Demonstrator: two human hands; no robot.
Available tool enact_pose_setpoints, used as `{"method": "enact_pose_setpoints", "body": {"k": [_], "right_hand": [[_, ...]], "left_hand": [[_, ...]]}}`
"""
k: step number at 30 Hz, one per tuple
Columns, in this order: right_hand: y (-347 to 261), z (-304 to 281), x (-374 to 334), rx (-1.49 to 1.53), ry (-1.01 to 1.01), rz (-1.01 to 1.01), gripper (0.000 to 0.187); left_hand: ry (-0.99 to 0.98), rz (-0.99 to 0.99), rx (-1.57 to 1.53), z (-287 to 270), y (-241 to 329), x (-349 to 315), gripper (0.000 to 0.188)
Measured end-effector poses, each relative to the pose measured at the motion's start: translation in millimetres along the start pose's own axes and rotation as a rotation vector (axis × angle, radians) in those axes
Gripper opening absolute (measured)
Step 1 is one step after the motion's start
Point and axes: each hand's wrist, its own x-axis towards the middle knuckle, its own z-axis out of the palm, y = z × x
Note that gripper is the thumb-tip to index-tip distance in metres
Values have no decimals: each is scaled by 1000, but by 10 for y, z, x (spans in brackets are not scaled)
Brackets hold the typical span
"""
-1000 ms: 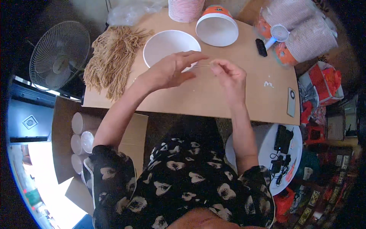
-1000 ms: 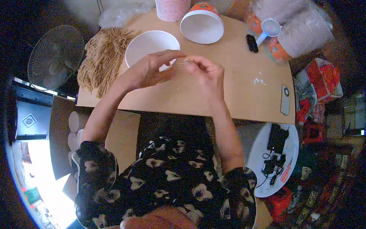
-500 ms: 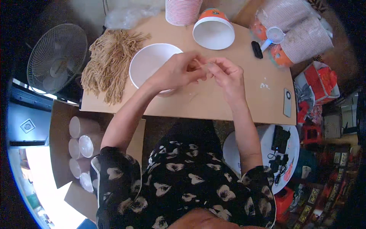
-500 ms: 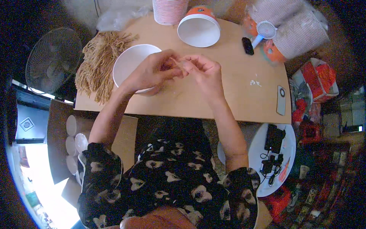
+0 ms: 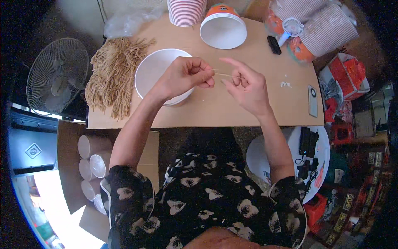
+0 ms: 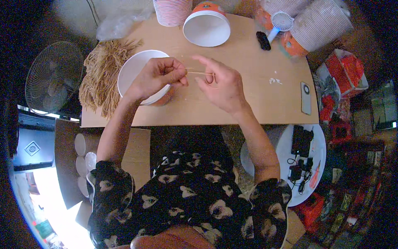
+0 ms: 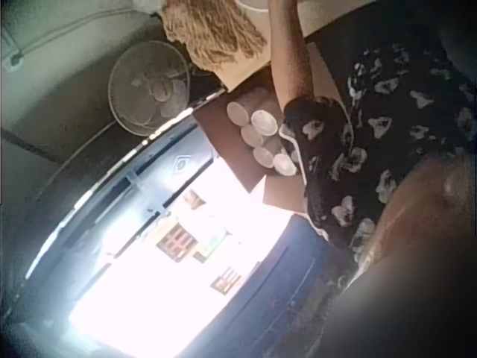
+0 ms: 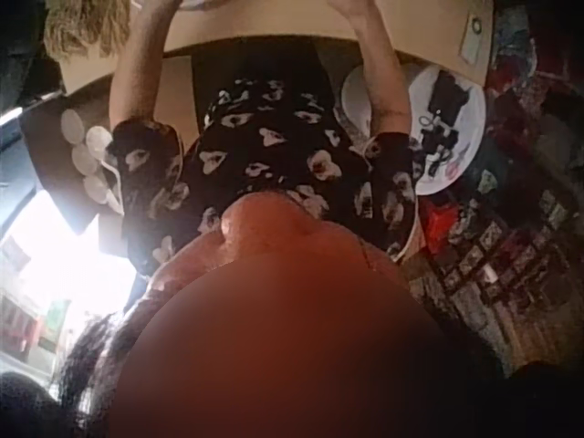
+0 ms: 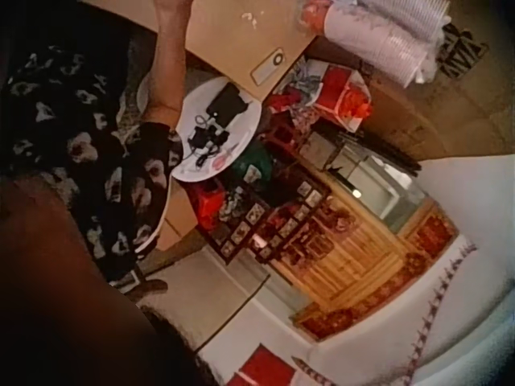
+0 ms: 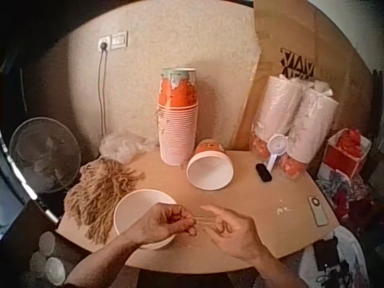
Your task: Threading thin strings through holes in paper cups to attach them as handles or decorations.
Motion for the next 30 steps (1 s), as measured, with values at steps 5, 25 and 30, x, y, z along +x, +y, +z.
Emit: {"method": "enact_pose_setpoints", "body": {"k": [5, 25, 30], "right_hand": [[9, 2, 28, -308, 95, -124, 32], [123, 105, 37, 39, 88, 52, 6], [145, 179, 38, 119, 43, 113, 4]], "left_hand": [[-42, 30, 34, 3, 17, -16, 20], [-93, 50, 2, -125, 12, -55, 20], [5, 69, -31, -64, 65, -72, 24]]}}
